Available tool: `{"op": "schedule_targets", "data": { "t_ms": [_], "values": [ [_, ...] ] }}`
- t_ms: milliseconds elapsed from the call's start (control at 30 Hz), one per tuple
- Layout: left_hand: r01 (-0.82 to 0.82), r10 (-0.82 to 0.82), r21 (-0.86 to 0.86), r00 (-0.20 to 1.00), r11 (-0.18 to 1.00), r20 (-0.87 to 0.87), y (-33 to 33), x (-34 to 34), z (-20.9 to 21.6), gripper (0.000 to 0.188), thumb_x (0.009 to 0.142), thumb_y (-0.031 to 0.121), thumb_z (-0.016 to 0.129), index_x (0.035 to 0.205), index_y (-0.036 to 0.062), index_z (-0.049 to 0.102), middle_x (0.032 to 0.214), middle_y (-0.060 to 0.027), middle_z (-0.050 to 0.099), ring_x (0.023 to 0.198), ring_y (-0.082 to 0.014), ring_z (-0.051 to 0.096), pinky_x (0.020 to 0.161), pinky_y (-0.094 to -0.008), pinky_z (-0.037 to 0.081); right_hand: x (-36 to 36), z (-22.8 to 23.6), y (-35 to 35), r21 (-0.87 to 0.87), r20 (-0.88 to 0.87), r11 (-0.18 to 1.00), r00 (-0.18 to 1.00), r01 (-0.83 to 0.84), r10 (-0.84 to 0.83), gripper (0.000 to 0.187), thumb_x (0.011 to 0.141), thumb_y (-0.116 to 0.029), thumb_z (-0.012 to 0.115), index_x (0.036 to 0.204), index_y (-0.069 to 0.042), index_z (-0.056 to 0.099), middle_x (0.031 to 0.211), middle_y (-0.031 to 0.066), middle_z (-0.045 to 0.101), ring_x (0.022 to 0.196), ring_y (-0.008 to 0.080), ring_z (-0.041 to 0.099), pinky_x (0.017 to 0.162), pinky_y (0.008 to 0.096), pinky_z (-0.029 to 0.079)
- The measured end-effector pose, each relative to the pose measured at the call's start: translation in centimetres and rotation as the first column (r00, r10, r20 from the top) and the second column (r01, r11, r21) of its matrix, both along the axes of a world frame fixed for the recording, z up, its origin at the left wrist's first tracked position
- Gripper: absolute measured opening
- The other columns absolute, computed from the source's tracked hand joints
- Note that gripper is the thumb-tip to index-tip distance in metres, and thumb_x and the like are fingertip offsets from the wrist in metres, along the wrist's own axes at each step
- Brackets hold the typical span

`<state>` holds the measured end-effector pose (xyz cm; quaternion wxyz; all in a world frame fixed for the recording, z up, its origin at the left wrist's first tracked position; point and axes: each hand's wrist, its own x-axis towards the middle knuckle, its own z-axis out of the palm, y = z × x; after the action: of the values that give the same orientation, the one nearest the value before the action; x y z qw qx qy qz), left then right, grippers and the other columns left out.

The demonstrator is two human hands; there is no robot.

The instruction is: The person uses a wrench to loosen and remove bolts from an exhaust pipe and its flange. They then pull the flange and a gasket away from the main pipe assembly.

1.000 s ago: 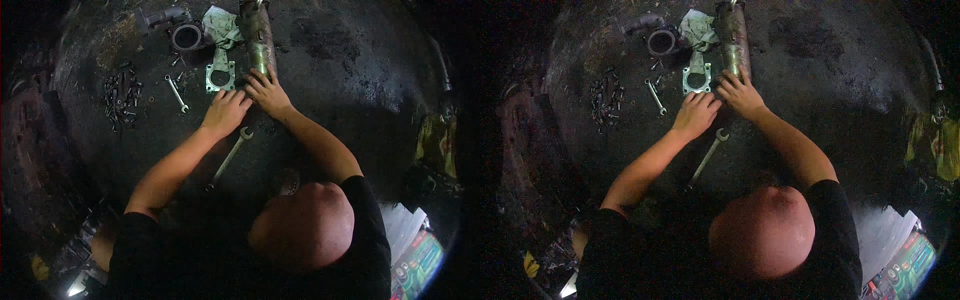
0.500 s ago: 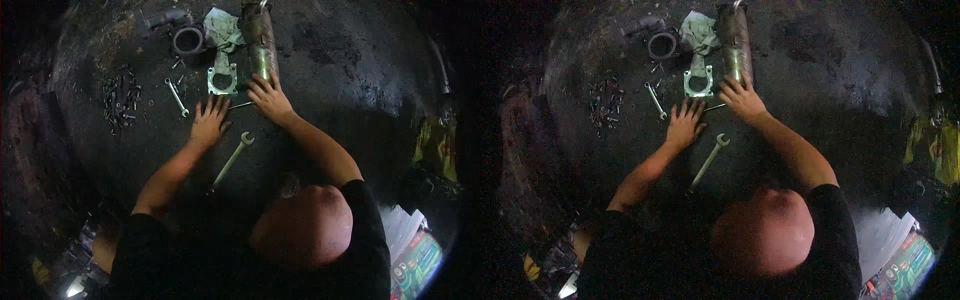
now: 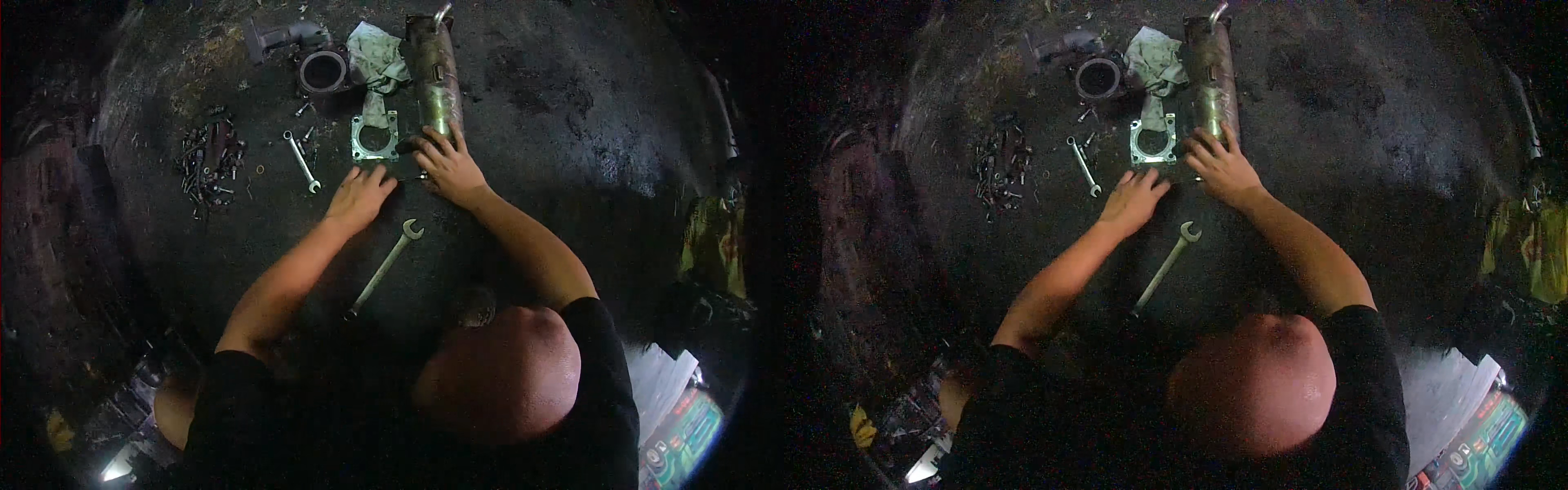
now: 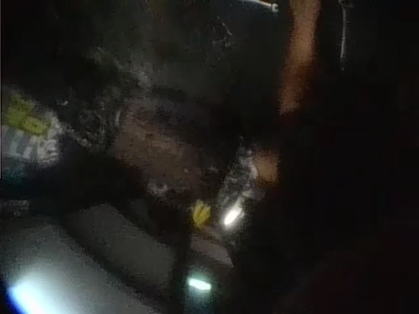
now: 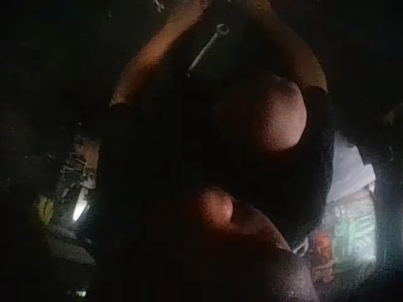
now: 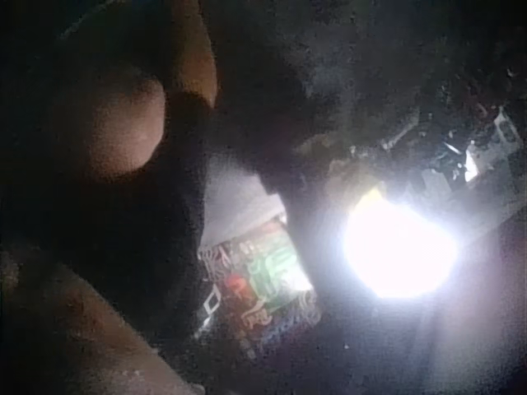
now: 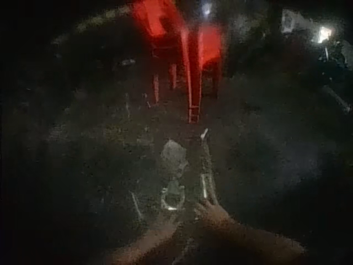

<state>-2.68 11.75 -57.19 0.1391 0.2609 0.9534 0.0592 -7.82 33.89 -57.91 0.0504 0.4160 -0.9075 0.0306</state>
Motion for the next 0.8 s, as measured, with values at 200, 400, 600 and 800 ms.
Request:
{"op": "schedule_targets", "data": {
  "t_ms": [200,400,600,800],
  "values": [
    [0.091,-0.033,0.303,0.981,0.949,-0.192,2.1,0.2,3.1,0.032,0.081,0.011,0.055,0.112,0.0070,0.058,0.103,-0.0099,0.054,0.096,-0.0279,0.055,0.090,-0.0427,0.039,0.1,-0.8,0.2,0.045,-0.030,0.999,0.999,0.013,-0.012,0.046,0.077,-0.033,0.064,0.116,-0.014,0.051,0.136,0.0027,0.039,0.134,0.0249,0.025,0.111,0.0554,0.012],
    [0.116,-0.049,0.186,0.943,0.976,-0.329,0.7,0.9,0.8,0.041,0.084,0.017,0.050,0.124,0.0067,0.051,0.119,-0.0091,0.052,0.115,-0.0267,0.047,0.098,-0.0430,0.036,-0.2,-0.8,-0.1,0.018,-0.055,1.000,0.999,0.000,0.001,0.037,0.080,-0.029,0.058,0.113,-0.015,0.051,0.130,0.0048,0.045,0.130,0.0252,0.032,0.110,0.0578,0.014],
    [-0.136,0.127,-0.013,0.953,0.991,-0.275,-0.2,3.6,-1.9,0.054,0.089,0.032,0.050,0.138,0.0107,0.037,0.135,-0.0074,0.043,0.128,-0.0295,0.034,0.103,-0.0530,0.025,-0.2,-0.9,-0.2,0.072,-0.040,0.997,0.999,0.017,-0.014,0.041,0.079,-0.028,0.061,0.116,-0.016,0.051,0.131,0.0049,0.043,0.132,0.0244,0.029,0.110,0.0578,0.012],
    [0.017,-0.034,-0.095,0.983,0.995,-0.182,1.1,0.4,-1.8,0.039,0.086,0.013,0.045,0.125,0.0103,0.050,0.117,-0.0101,0.052,0.113,-0.0254,0.047,0.099,-0.0479,0.032,-0.3,-0.4,0.1,0.049,0.005,0.999,1.000,0.005,-0.006,0.041,0.078,-0.027,0.061,0.117,-0.016,0.050,0.131,0.0042,0.042,0.132,0.0245,0.029,0.111,0.0562,0.011]
  ]
}}
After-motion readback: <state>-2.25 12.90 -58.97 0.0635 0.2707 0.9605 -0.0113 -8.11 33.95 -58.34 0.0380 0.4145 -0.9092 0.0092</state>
